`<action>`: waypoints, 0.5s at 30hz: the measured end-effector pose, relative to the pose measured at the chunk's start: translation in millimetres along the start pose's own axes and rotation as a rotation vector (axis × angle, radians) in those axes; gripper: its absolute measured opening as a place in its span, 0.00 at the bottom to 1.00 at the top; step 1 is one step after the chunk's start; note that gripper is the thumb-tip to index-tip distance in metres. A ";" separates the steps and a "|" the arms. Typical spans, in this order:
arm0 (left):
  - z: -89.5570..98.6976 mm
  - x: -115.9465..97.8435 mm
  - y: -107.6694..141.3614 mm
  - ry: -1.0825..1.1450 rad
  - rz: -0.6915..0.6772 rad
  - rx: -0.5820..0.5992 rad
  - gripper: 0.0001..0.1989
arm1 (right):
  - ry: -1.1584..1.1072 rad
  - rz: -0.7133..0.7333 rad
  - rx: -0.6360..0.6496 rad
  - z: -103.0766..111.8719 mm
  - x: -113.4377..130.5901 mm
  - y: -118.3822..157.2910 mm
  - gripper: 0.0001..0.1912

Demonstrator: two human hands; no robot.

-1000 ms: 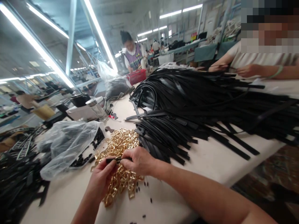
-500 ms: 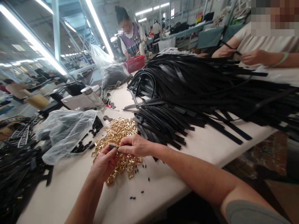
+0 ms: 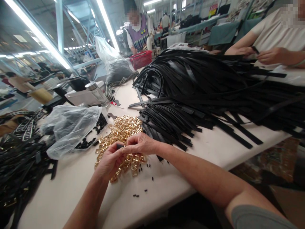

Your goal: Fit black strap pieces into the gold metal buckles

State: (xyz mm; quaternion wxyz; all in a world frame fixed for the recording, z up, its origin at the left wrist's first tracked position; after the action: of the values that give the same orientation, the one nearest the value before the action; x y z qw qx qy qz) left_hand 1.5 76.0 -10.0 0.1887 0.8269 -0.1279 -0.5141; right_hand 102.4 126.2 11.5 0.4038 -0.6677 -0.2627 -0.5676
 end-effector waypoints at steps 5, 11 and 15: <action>4.1 -2.3 1.7 -0.044 -0.030 -0.013 0.16 | 0.157 0.041 -0.043 6.7 5.3 -1.5 0.18; 1.5 -3.2 4.6 -0.045 -0.025 0.034 0.17 | 0.382 0.111 -0.032 9.4 18.3 -1.6 0.16; 7.2 -6.3 3.4 -0.016 -0.058 -0.046 0.15 | 0.434 0.073 -0.009 10.6 20.3 1.3 0.12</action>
State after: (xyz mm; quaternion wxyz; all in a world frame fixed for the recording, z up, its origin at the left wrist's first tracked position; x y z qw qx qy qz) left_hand -7.8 74.2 -6.3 0.1918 0.8217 -0.0934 -0.5285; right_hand 113.7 132.1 30.6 0.4681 -0.5407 -0.1430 -0.6842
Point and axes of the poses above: each hand's wrist, its own y-axis away from the middle knuckle, its own z-axis out of the back of the hand, x = y × z, the point moved 8 cm from there along -y, towards the middle knuckle, and after that the axes turned 13 degrees about z, right-handed, at the moved point
